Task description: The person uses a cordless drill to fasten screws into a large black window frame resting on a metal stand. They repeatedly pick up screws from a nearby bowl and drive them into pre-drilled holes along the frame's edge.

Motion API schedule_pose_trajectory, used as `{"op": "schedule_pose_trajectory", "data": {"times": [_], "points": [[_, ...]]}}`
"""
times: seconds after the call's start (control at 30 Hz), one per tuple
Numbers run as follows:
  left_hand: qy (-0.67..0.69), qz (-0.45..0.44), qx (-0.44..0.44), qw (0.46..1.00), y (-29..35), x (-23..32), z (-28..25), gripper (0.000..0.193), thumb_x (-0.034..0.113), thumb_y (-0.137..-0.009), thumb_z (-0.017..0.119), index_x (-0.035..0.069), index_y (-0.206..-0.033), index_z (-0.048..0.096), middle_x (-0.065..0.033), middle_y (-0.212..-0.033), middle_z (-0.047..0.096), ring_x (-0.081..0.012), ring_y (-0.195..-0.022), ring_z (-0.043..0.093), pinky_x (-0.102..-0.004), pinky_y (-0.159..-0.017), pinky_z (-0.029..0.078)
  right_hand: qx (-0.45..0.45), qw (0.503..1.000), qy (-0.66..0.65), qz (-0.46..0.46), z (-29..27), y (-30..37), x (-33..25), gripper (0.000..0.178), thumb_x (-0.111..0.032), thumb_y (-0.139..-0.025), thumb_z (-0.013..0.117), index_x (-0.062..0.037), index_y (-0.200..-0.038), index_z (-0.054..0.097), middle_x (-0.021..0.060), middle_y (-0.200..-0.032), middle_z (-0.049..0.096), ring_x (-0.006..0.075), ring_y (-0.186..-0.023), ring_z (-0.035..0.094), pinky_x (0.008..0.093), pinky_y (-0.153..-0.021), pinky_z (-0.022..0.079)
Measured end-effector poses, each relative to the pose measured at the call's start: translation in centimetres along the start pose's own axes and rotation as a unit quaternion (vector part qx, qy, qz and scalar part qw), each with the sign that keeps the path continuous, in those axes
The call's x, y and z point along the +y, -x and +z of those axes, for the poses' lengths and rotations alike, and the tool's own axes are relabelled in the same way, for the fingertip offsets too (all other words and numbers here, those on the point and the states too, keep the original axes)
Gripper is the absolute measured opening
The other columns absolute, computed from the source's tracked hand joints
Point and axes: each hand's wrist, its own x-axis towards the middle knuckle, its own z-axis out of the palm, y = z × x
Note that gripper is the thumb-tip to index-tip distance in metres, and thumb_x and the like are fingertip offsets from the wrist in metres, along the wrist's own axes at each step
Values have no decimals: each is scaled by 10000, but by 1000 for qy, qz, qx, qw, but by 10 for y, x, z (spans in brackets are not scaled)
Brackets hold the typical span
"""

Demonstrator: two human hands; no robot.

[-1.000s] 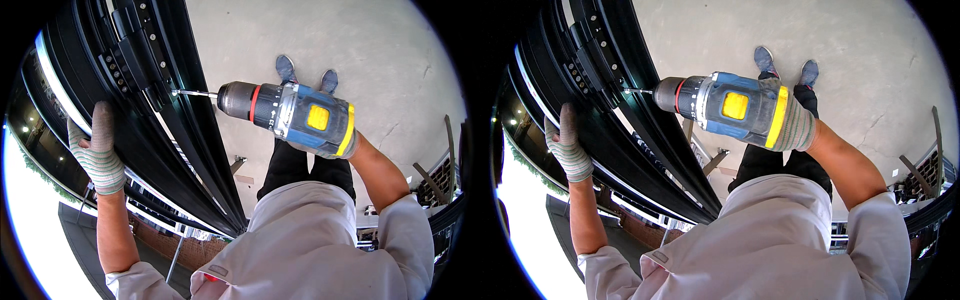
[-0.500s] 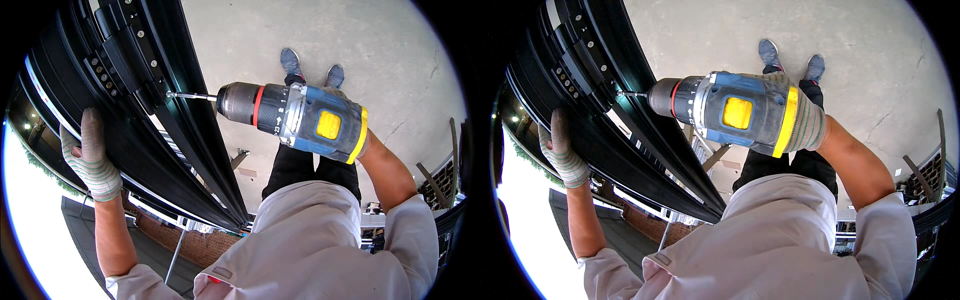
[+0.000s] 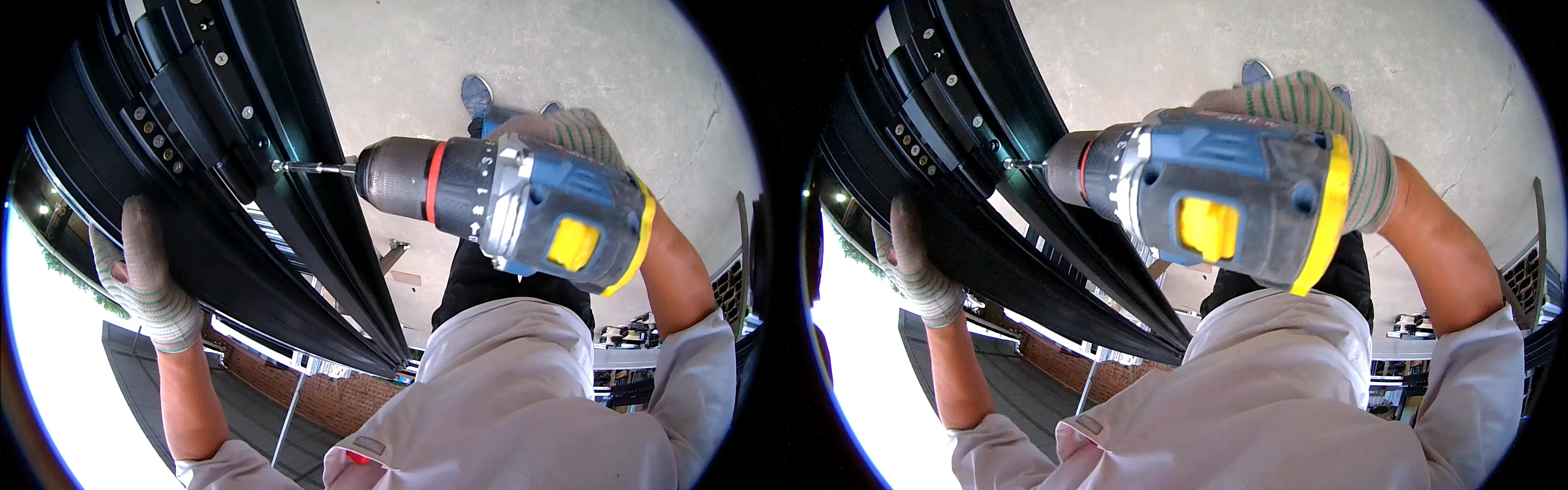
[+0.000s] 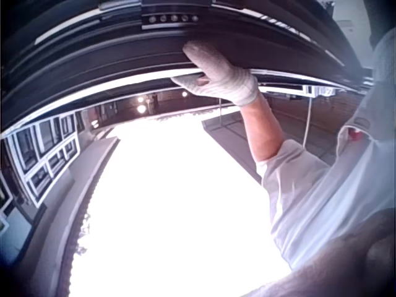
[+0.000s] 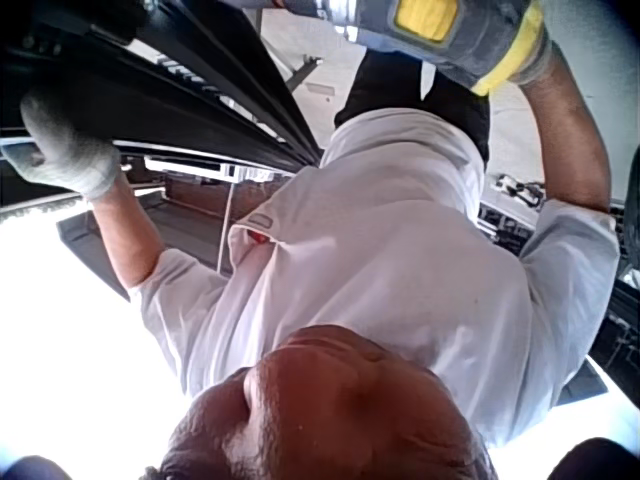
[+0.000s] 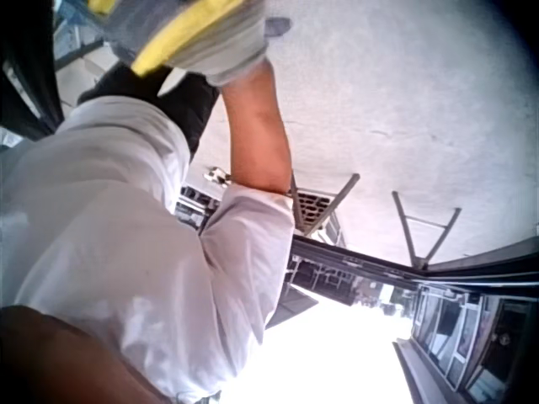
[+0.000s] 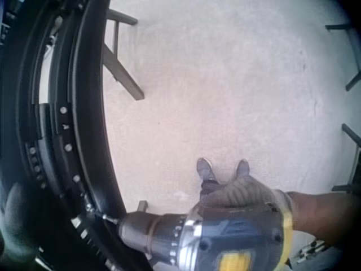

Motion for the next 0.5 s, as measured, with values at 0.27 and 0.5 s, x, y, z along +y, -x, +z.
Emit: {"op": "schedule_pose_trajectory", "data": {"times": [0.27, 0.5], "points": [[10, -7, 2, 1000, -3, -19, -7, 391, 218, -956, 594, 11, -1284, 553, -104, -1203, 660, -191, -1103, 640, -316, -939, 528, 46, 976, -151, 150, 24, 19, -7, 563, -101, -686, 804, -76, -1213, 606, 50, -1033, 690, 134, -919, 669, 277, -832, 542], [25, 0, 2, 1000, -2, -10, 4, 390, 195, -952, 590, -12, -1280, 553, -96, -1186, 666, -178, -1104, 633, -305, -963, 503, 33, 976, -171, 127, 19, 15, 0, 550, -117, -694, 805, -77, -1205, 606, 39, -1029, 687, 124, -920, 668, 273, -837, 544]]}}
